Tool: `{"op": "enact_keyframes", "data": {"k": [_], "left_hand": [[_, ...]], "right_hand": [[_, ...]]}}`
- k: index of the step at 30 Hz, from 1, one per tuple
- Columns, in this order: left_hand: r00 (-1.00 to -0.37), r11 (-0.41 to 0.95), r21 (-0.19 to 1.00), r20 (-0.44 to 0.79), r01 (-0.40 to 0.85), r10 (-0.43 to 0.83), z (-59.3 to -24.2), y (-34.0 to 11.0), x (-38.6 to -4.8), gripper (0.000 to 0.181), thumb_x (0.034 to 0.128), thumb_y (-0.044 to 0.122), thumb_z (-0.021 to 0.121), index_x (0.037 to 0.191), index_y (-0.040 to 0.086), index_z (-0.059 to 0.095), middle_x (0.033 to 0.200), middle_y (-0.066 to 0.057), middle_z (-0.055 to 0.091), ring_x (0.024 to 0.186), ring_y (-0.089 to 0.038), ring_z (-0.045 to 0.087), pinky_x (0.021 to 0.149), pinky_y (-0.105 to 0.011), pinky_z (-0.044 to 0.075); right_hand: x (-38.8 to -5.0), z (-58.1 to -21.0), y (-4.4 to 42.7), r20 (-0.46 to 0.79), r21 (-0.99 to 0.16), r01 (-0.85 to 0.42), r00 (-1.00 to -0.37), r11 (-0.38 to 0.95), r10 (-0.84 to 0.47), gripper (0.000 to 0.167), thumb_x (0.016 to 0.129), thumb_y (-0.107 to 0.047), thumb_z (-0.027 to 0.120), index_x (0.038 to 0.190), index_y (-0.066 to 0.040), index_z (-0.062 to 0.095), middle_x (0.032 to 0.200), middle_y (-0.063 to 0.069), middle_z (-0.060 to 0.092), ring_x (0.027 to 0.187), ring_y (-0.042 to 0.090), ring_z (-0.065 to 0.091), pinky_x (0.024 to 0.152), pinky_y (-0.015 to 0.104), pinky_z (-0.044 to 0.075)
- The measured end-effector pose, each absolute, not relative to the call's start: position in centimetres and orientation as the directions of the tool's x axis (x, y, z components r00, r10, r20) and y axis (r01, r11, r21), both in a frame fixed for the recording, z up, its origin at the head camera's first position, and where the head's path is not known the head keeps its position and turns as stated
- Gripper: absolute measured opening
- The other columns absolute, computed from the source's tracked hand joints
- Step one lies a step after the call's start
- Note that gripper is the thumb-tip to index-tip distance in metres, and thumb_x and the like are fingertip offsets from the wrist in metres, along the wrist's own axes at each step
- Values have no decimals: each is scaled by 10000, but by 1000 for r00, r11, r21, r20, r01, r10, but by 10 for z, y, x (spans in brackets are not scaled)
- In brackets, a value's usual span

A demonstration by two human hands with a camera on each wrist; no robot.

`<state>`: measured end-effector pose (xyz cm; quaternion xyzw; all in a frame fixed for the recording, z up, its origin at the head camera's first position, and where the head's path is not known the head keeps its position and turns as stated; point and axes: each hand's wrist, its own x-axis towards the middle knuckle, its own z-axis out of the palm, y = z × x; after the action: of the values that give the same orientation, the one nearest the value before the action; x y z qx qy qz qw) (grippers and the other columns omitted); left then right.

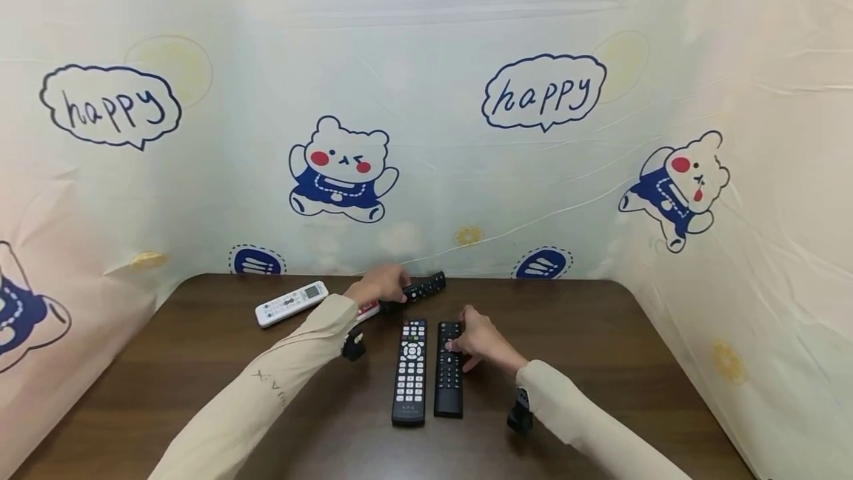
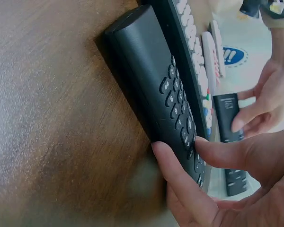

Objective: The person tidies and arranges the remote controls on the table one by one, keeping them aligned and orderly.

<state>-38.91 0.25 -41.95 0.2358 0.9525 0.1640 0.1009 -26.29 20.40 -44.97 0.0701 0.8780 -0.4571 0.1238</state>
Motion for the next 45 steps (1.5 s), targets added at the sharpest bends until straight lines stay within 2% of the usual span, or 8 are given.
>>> {"op": "enact_keyframes", "data": {"k": [3,7,10,16,21,28,39,45], "left_hand": [[-881,767,550,-114,330,460,-418,-12,-389,147,894,81,798,996,7,723,899,-88,687,717,-174,571,662,-330,534],[-877,561,822,-195,98,439,-424,-36,-386,307,941,74,740,1212,-55,674,1028,-152,707,781,-199,649,765,-416,633],[-861,436,899,-254,-43,441,-431,-51,-381,440,959,104,723,1350,-49,593,1111,-191,693,865,-240,679,820,-449,639],[-833,345,932,-276,-110,479,-434,-71,-370,573,973,103,722,1478,20,464,1254,-236,660,972,-281,673,755,-409,641],[-827,341,927,-312,-157,467,-436,-82,-359,653,951,81,754,1510,37,419,1323,-229,623,1005,-271,677,710,-375,644],[-817,338,925,-327,-174,474,-440,-89,-334,709,930,19,756,1533,15,383,1255,-232,620,1009,-293,693,723,-434,651],[-815,283,946,-287,-158,503,-447,-90,-293,868,901,-52,750,1608,-4,250,1073,-229,648,844,-274,718,641,-436,649],[-803,328,934,-302,-142,514,-461,-93,-281,842,883,-42,769,1568,-52,279,1041,-217,627,804,-278,720,621,-428,649]], "right_hand": [[-263,-451,203,-280,-801,231,-960,553,-5,556,911,52,756,1375,71,450,937,185,592,815,294,660,611,416,646],[-266,-455,200,-272,-828,223,-962,515,-21,589,895,44,777,1398,60,471,924,166,603,804,280,653,615,421,647],[-268,-459,199,-261,-839,216,-965,498,-20,590,883,34,793,1389,64,492,934,175,627,808,274,665,618,417,648],[-262,-460,205,-246,-834,219,-969,506,15,505,872,-4,826,1288,87,554,928,199,657,748,255,715,587,404,641],[-259,-457,210,-243,-835,215,-970,507,11,507,879,2,817,1302,91,552,925,209,665,702,246,723,582,408,640],[-260,-455,210,-256,-824,226,-966,519,14,526,887,2,808,1327,92,534,936,213,653,734,248,719,588,394,642],[-259,-451,210,-278,-814,244,-960,527,15,520,914,12,775,1350,99,504,926,213,636,759,271,707,606,404,646],[-260,-450,211,-289,-809,247,-957,533,4,524,923,5,769,1355,99,489,932,220,639,769,277,706,609,403,646]]}}
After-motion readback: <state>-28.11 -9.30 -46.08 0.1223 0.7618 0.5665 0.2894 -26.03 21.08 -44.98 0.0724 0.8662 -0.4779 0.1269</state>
